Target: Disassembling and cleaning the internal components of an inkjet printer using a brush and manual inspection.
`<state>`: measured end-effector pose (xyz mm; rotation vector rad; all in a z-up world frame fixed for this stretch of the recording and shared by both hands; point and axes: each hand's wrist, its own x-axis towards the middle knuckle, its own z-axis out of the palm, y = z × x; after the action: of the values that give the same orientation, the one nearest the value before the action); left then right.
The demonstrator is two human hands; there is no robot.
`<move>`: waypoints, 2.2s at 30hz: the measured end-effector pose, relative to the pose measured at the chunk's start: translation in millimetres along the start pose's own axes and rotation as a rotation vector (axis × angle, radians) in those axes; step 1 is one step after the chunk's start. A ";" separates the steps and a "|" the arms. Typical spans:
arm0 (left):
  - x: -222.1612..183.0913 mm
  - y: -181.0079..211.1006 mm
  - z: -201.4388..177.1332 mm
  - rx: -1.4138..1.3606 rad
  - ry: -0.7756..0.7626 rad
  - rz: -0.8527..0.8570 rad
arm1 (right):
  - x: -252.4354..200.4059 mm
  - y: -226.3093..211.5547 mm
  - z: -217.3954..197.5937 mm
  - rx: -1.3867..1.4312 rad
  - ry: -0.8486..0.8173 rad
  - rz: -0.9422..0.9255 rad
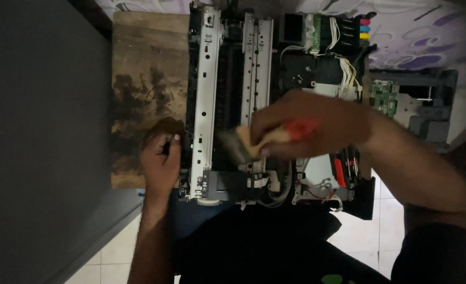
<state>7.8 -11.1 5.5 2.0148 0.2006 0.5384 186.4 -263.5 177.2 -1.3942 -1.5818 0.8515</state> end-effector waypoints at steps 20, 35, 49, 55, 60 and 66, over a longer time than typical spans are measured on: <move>0.9 -3.7 -0.7 0.037 0.000 0.009 | -10.7 18.7 -5.5 0.196 -0.021 0.091; -6.2 -5.3 1.0 -0.009 -0.018 -0.118 | -11.9 0.3 12.4 0.136 0.077 0.110; -2.0 5.6 -0.8 -0.007 -0.029 -0.126 | -35.4 8.2 31.9 -0.216 0.195 0.235; -7.9 -6.8 1.6 -0.005 0.001 -0.147 | -38.1 18.6 -7.1 -0.348 0.386 0.125; -3.5 -5.1 0.9 0.054 -0.016 -0.087 | -32.8 25.9 19.6 -0.017 0.151 0.067; -2.9 -0.6 0.4 -0.006 -0.020 -0.046 | -41.4 35.7 -25.7 -0.555 0.331 0.328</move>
<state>5.4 -12.1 4.0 2.0042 0.2324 0.4898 225.8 -300.1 149.5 -2.1093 -1.4009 0.3309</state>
